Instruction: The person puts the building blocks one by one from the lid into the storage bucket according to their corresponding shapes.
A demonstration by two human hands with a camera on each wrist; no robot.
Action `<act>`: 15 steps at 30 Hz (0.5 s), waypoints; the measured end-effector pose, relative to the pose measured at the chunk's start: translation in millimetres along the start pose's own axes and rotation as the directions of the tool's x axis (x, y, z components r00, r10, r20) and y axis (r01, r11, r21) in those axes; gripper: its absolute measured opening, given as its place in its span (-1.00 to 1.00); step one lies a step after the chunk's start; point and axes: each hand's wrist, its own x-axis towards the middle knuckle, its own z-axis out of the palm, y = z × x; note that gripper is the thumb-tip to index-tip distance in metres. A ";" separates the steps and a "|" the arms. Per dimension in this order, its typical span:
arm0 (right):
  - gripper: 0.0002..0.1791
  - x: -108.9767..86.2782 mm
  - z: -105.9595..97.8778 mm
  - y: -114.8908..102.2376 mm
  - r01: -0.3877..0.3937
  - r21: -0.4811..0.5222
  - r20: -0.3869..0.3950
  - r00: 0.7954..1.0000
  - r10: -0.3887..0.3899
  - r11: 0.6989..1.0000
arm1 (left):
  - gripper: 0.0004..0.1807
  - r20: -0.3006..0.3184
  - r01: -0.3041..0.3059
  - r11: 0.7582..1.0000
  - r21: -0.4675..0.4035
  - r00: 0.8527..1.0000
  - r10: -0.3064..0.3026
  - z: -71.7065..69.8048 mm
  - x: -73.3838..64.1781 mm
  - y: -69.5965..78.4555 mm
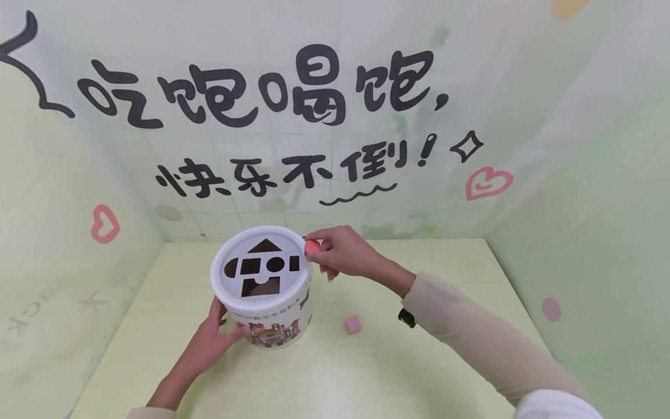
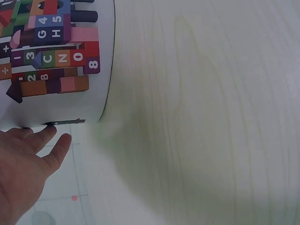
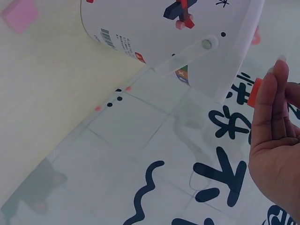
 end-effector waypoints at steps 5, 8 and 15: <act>-0.59 4.5 10.9 -3.3 0.016 0.030 0.035 0.999 -0.017 0.999 | 0.20 -0.001 -0.003 1.000 0.002 1.000 0.003 0.6 0.3 -0.9; -0.58 7.8 16.7 -5.5 0.019 0.034 0.053 0.998 -0.021 0.999 | 0.20 -0.002 -0.004 1.000 0.004 1.000 0.004 0.8 0.9 -1.5; -0.62 19.4 25.4 -12.5 0.031 0.018 0.045 0.998 -0.032 0.999 | 0.21 -0.001 -0.008 1.000 0.009 1.000 0.008 0.6 1.1 -1.3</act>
